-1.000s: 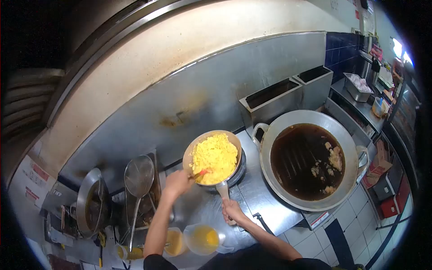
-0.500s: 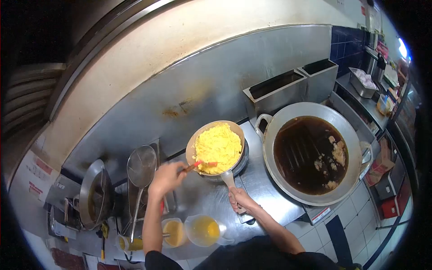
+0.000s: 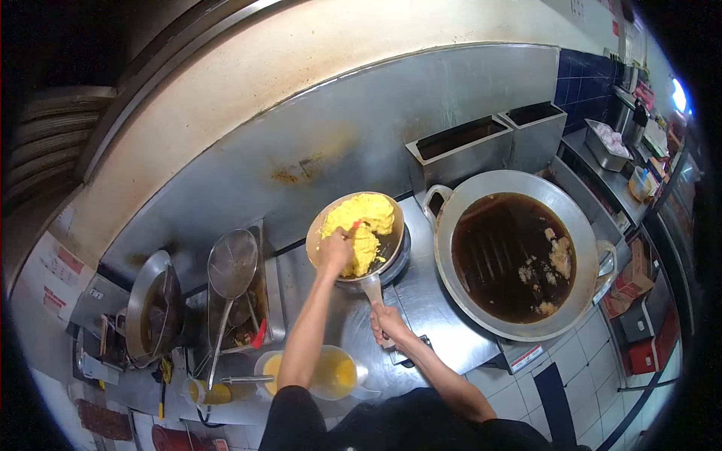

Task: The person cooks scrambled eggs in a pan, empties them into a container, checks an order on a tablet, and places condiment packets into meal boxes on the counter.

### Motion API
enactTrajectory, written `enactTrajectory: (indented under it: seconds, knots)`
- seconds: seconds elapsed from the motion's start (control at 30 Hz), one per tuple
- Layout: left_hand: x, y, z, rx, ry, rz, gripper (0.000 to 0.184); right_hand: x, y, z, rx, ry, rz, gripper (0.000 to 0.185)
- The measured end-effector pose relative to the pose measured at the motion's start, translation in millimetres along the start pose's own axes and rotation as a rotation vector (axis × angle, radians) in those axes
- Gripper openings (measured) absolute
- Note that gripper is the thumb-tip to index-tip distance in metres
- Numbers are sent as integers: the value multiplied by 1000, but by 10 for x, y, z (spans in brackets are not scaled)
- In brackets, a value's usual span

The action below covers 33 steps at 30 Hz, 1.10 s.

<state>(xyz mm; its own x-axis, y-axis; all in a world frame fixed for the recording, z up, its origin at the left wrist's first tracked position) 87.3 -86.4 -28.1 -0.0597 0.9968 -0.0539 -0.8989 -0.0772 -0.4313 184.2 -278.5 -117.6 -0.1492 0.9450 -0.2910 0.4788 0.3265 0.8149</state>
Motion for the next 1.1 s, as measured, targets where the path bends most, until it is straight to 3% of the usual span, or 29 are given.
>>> enactTrajectory:
  seconds: [0.17, 0.23, 0.4, 0.47, 0.6, 0.87, 0.97, 1.1]
  knots:
    - [10, 370, 319, 60, -111, 33, 31, -29, 39, -16, -2, -2, 34, 37]
    - [-65, 536, 487, 70, -106, -50, 31, -4, 12, -2, -10, 0, 15, 36]
    - [-874, 402, 1404, 106, -89, -133, 28, 2, 22, 2, 8, 21, -19, 37]
    - [-1085, 374, 1588, 242, 41, -96, 26, 30, 4, 63, 16, 53, -27, 37]
    - [-1126, 510, 1432, 427, 69, -238, 24, -19, 98, 69, 35, 66, -74, 38]
    - [-118, 551, 620, 457, -58, -243, 28, -22, 120, 76, 49, 52, -85, 36]
    - [168, 453, 415, 344, -88, -250, 30, -35, 154, 57, 53, 44, -98, 36]
    - [438, 503, 137, -52, 104, -268, 27, -35, 128, 46, 29, 42, -87, 37]
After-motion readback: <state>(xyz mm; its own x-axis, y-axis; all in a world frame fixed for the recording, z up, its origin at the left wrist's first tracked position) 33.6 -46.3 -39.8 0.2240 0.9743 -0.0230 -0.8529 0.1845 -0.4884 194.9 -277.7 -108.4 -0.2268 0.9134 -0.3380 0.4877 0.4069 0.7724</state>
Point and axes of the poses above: each hand's wrist, its own x-axis towards the middle knuckle, its own z-axis out of the back of the hand, y = z × x, the point moved 2 cm from there along x, towards the middle knuckle, and after that the axes turned 10 degrees about z, right-handed, at the moved point
